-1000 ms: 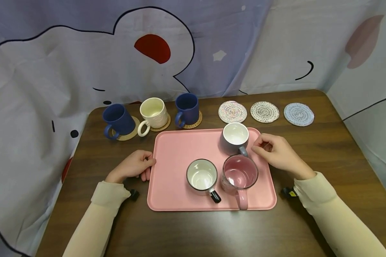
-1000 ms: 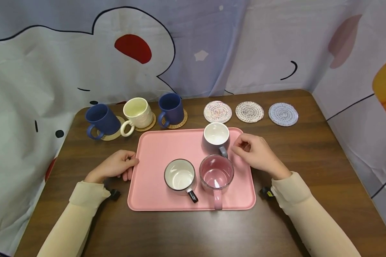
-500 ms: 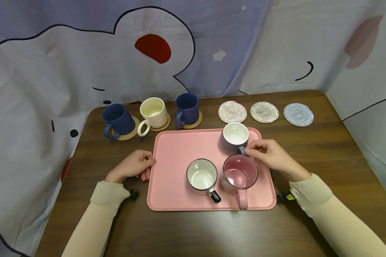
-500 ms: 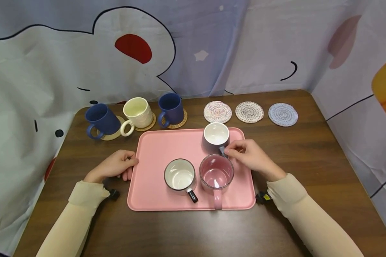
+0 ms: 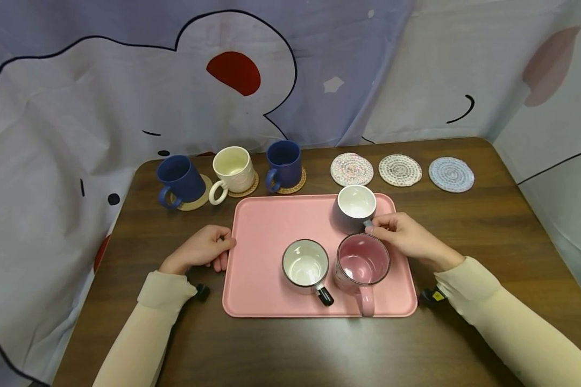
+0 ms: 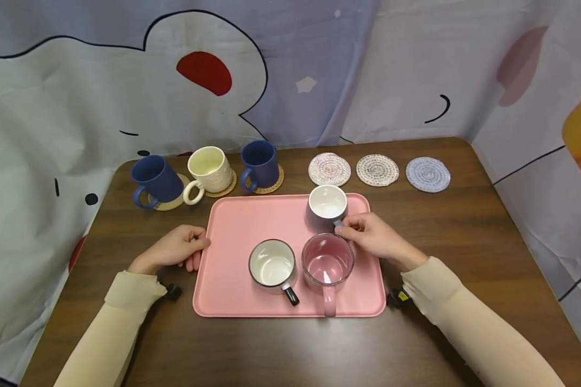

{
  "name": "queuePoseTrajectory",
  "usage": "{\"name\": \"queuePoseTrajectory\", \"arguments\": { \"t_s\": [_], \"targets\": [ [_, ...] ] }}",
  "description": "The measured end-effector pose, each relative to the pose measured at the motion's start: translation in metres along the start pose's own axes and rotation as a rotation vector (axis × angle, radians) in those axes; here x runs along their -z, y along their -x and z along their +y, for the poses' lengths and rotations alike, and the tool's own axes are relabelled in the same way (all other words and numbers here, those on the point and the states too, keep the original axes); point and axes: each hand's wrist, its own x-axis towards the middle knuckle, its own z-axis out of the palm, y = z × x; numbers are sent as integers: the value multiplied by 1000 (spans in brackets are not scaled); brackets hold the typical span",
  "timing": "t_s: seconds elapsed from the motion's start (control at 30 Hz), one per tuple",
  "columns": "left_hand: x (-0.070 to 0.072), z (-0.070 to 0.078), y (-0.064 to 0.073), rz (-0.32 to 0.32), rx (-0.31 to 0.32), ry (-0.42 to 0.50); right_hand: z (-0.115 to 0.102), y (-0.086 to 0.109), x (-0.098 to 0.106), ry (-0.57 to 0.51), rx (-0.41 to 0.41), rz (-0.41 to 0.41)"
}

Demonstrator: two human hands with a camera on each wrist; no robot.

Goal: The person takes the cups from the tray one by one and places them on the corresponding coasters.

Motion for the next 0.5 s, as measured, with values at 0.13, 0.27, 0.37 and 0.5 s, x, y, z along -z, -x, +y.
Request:
{"name": "queuePoseTrajectory", "arguments": {
  "t_s": [0.13,0.27,0.37,0.5],
  "targets": [
    [1,-1,1,-2,1,1,-2,1,3,-12,-45,-21],
    [1,-2,1,-5,5,-2,-5,2,7,-103,-144,-105],
    [1,-2,1,-5,2,-3,-6,2,9,-169,-199,-149],
    [0,-1,0,-2,-4,3,-5,3,9,-166,-186,-130]
  ]
}}
